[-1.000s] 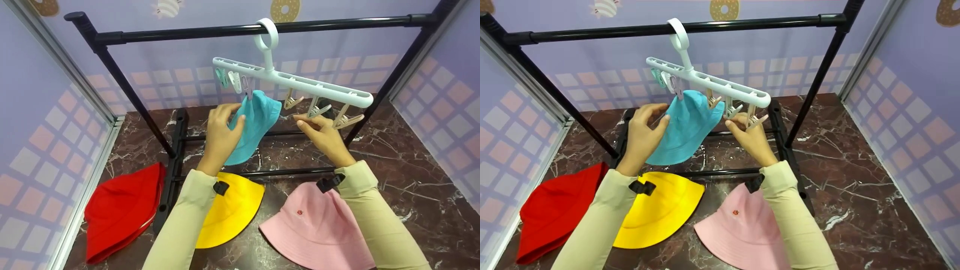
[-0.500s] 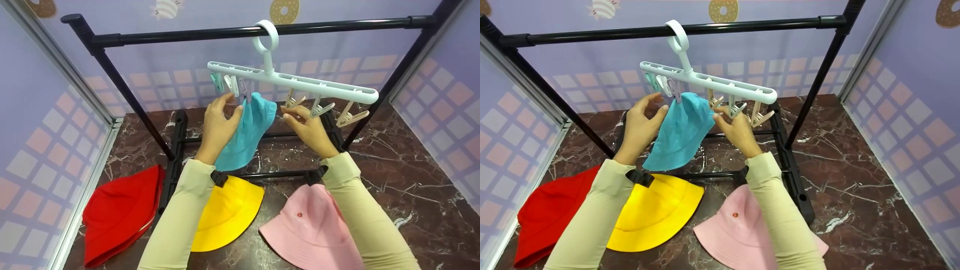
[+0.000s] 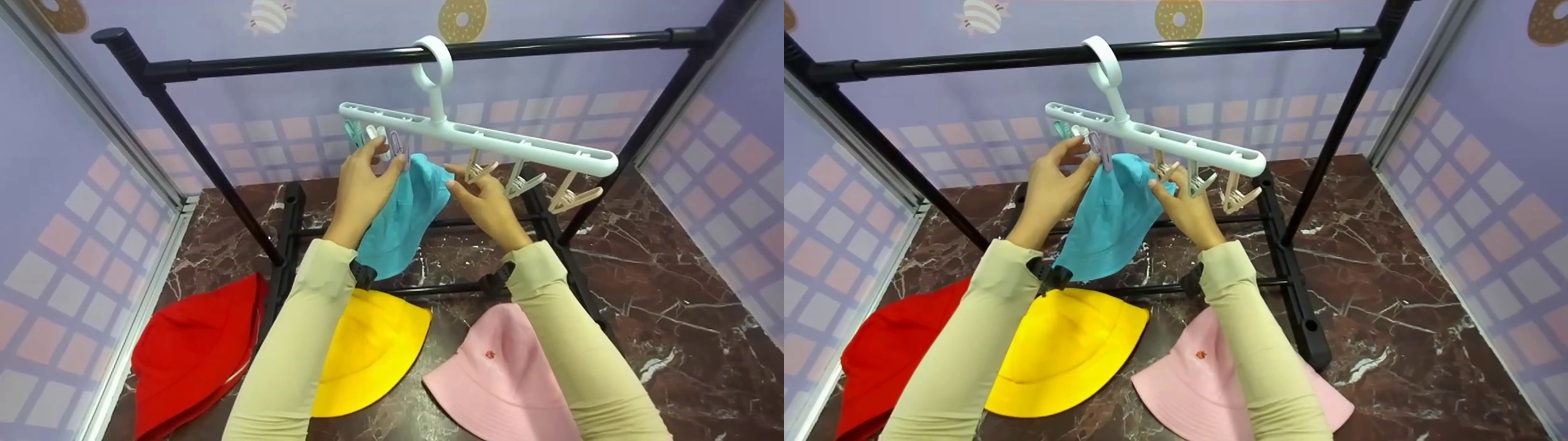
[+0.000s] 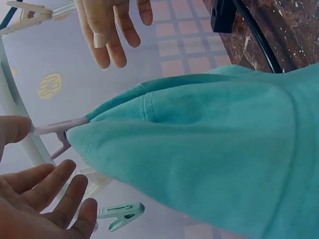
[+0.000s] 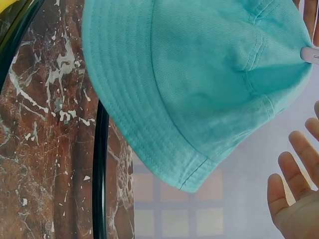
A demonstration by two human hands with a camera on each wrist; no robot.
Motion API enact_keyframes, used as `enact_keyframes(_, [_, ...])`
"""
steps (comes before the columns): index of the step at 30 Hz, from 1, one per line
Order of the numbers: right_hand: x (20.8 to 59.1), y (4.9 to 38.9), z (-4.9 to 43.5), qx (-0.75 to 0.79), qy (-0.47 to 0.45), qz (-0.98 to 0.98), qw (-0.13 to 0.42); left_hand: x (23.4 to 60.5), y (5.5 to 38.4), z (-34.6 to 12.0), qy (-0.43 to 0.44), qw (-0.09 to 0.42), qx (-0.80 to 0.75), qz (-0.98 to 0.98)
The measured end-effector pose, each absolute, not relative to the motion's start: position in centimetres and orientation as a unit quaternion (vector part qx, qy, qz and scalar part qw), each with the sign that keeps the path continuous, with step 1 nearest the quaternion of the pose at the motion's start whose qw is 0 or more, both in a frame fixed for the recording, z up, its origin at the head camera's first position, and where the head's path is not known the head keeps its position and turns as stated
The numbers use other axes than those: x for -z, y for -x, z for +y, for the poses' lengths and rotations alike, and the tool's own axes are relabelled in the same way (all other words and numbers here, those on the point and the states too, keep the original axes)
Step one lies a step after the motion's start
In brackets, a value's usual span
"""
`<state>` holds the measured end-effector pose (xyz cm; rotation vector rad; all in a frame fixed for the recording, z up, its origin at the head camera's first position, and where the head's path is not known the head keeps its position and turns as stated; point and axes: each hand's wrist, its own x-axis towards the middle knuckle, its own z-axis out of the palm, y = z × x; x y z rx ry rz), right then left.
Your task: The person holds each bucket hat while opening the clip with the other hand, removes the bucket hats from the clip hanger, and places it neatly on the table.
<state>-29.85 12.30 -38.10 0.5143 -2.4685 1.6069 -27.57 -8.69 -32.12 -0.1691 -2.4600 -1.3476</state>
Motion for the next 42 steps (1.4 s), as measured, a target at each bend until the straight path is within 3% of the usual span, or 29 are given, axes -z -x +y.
enact_keyframes(14, [36.7, 31.3, 10.6, -0.485, -0.165, -0.852, 0.107, 31.2, 29.1, -8.5, 0.074, 0.15, 0.469, -0.867])
enact_keyframes(28, [36.2, 31.6, 9.8, -0.491, -0.206, -0.841, 0.091, 30.9, 30.0, -8.2, 0.074, 0.151, 0.466, -0.869])
enact_keyframes(42, [36.5, 31.8, 9.3, -0.498, -0.249, -0.821, 0.127, 30.8, 30.2, -7.8, 0.068, 0.143, 0.46, -0.874])
